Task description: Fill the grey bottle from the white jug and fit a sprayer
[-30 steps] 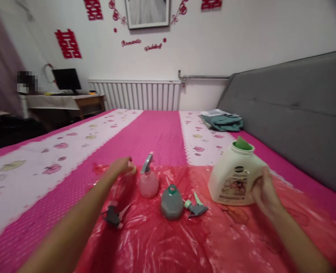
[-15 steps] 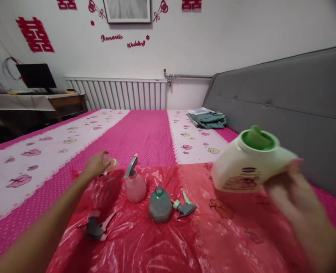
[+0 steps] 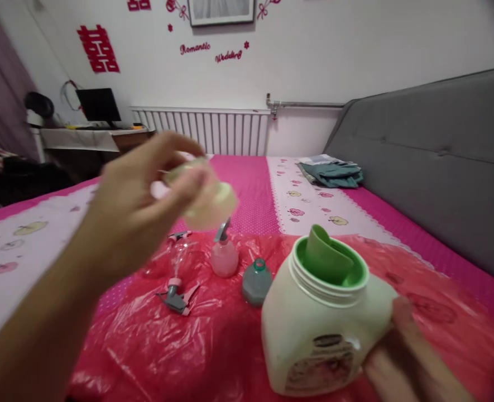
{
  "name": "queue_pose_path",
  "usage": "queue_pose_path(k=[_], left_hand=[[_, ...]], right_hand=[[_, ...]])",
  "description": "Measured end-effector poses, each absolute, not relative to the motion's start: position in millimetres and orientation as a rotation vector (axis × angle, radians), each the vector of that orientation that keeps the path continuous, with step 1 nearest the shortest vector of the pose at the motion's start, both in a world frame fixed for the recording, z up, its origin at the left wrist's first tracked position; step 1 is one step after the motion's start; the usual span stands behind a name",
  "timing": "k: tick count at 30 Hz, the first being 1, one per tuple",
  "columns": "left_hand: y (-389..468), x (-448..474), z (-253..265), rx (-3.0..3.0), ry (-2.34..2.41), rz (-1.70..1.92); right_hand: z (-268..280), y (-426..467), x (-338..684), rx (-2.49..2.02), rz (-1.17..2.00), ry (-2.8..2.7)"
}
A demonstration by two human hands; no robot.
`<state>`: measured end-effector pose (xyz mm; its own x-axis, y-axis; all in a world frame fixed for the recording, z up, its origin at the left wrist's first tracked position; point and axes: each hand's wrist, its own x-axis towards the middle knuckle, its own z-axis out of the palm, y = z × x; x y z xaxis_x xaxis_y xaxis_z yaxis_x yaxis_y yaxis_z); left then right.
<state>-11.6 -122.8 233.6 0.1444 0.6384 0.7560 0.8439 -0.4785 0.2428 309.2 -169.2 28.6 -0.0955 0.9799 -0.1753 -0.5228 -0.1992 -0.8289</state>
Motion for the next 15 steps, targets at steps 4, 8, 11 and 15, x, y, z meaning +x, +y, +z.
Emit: queue_pose_path(k=[4, 8, 11, 15], left_hand=[[-140.1, 30.6, 224.5, -2.414, -1.302, -1.28], [-144.3, 25.9, 200.7, -2.372, -1.426, -1.249], [-146.9, 20.5, 191.7, -2.245, -1.408, -1.418], [-150.6, 20.5, 189.6, -2.191, -1.366, -1.498]], right_hand=[[20.6, -169.0, 280.2, -0.819, 1.926, -0.728], [7.1, -171.4, 267.8, -0.797, 2.044, -0.685], [0.7, -172.9, 262.3, -0.787, 2.048, -0.703], [-3.1, -171.4, 257.4, -0.8, 2.028, -0.708]])
